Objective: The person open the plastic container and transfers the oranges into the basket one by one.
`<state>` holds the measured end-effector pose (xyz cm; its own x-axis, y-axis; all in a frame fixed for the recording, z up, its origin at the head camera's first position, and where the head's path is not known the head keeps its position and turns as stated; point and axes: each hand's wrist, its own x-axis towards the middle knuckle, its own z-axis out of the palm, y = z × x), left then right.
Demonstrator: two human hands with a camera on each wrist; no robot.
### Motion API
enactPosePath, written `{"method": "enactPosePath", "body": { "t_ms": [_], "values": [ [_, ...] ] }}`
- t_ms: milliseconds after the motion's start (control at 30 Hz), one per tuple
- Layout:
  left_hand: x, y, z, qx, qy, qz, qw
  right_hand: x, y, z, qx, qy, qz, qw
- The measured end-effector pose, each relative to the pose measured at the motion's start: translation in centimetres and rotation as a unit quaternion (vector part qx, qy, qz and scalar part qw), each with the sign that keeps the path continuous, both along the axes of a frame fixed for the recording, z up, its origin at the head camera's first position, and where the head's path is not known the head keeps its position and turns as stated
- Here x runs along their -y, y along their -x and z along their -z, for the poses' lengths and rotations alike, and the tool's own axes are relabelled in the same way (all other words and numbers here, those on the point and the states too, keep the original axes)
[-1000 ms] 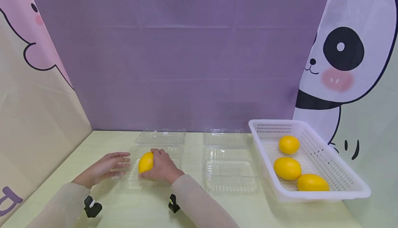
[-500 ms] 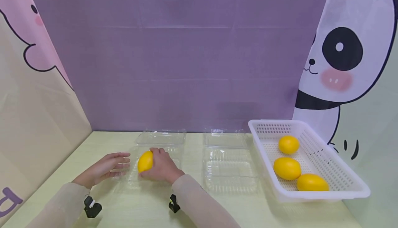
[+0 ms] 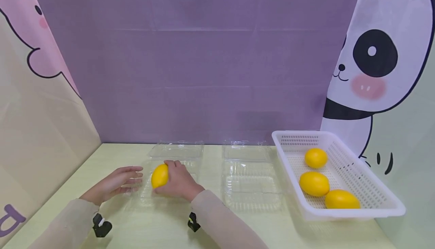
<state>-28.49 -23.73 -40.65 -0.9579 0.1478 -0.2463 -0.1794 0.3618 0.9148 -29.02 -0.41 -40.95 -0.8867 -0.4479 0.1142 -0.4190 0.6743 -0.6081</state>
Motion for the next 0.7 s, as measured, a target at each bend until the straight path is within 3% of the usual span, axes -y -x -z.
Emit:
{"method": "enactPosePath", "body": {
  "t_ms": [700],
  "values": [
    [0.0, 0.0, 0.0, 0.0, -0.001, 0.003, 1.0, -2.0, -0.4, -1.3, -0.041, -0.021, -0.035, 0.9983]
  ]
}}
